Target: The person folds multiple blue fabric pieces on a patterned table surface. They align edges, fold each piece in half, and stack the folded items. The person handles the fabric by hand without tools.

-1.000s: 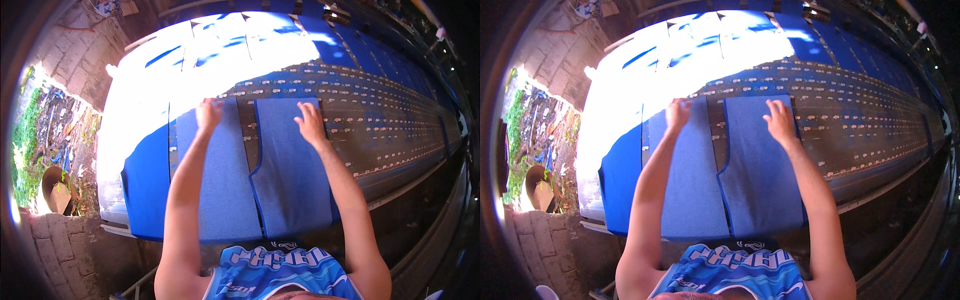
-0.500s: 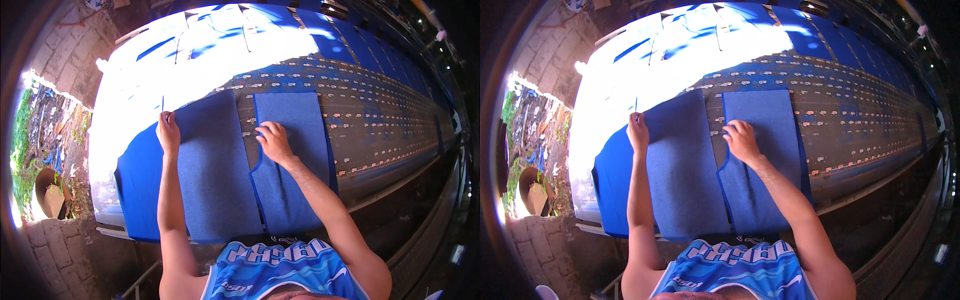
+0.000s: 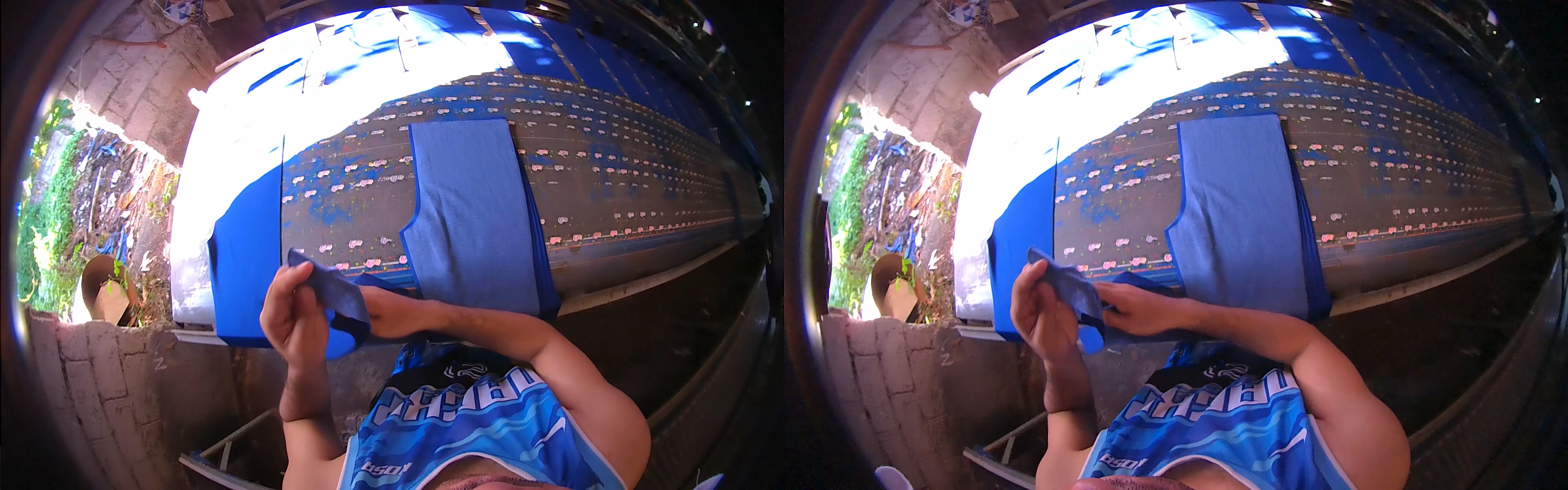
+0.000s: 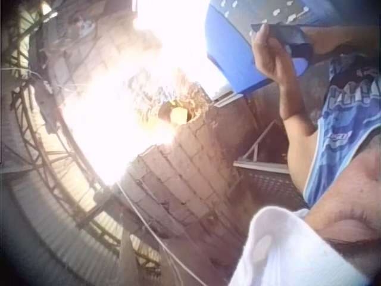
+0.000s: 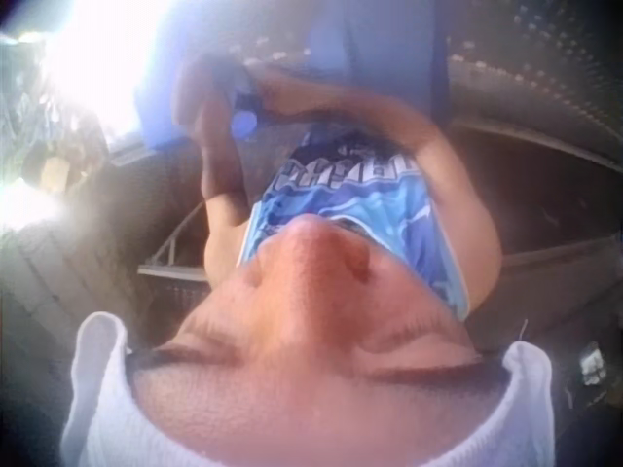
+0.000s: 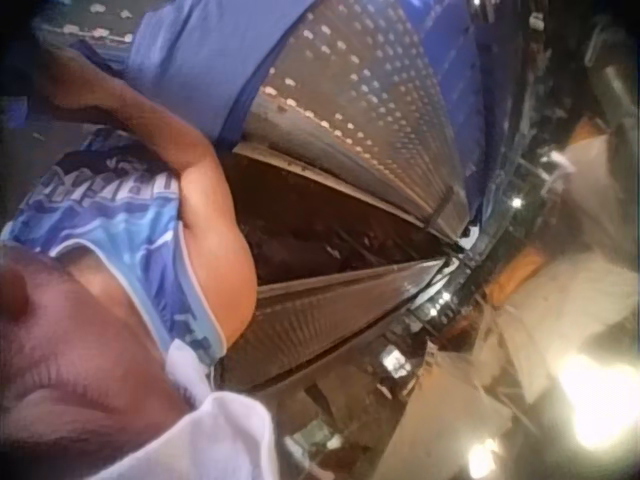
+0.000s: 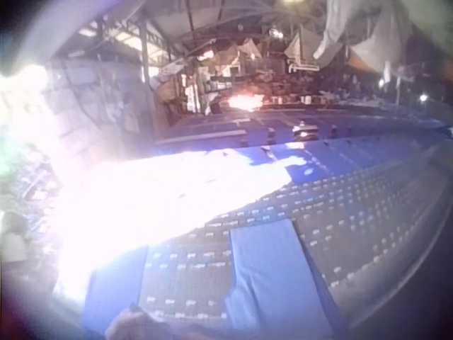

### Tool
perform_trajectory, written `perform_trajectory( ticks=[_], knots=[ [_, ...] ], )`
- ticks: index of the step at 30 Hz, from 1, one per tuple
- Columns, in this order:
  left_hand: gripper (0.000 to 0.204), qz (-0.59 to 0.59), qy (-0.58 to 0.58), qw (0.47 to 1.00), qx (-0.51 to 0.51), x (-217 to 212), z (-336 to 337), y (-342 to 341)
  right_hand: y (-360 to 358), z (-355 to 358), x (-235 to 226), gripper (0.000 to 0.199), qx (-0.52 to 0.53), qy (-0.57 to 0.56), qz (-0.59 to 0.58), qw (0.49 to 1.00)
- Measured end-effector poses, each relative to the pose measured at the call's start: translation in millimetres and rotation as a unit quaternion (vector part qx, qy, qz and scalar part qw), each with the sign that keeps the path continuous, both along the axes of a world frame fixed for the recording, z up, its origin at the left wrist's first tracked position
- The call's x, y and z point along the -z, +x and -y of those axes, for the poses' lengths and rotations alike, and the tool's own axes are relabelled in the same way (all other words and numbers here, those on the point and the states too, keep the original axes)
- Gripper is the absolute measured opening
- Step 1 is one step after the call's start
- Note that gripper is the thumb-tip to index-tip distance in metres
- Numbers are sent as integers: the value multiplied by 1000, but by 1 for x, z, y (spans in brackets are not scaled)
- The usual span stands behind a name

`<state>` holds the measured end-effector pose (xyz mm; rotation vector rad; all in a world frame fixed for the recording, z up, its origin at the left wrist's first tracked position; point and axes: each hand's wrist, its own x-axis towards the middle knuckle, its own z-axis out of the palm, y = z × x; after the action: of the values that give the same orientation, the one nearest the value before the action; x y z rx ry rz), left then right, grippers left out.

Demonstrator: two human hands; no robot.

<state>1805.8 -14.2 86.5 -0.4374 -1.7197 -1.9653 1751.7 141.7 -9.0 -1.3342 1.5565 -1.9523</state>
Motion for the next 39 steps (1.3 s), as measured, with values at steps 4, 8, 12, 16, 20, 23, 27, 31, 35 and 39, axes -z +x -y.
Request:
perform_trajectory(
  ticks=[4, 8, 12, 16, 20, 23, 27, 31, 35, 39],
  knots=[
    [36, -32, -94, 995, -21, -16, -22, 78, 50, -68, -36, 51, 2, -12, 103, 995],
    [43, -40, -345, 937, -22, -30, -55, 118, 113, -113, -58, 61, 16, -155, 170, 973],
    [44, -123, -394, 911, -18, -32, -109, 118, 159, -144, -43, 48, 141, -68, 209, 965],
    [73, -43, -285, 957, -28, 13, -121, 93, 159, -199, -28, 35, 240, -109, 332, 906],
    [70, 244, -86, 921, 292, 113, -139, 121, 161, -241, -50, 36, 199, -181, 341, 901],
    [20, 232, -246, 894, 294, 121, -174, 130, 153, -285, -52, 37, 265, -131, 323, 899],
    [21, 246, -168, 947, 123, 97, -138, 106, 134, -342, -80, 36, 354, -61, 174, 917],
    [21, 121, -158, 979, 39, 27, -136, 96, 132, -366, -90, 34, 371, -27, 175, 912],
    [23, 121, -138, 981, 63, -4, -140, 83, 122, -375, -91, 34, 352, -48, 211, 911],
    [25, 121, -141, 980, 63, -13, -140, 78, 123, -375, -103, 35, 367, 0, 201, 908]
  ],
)
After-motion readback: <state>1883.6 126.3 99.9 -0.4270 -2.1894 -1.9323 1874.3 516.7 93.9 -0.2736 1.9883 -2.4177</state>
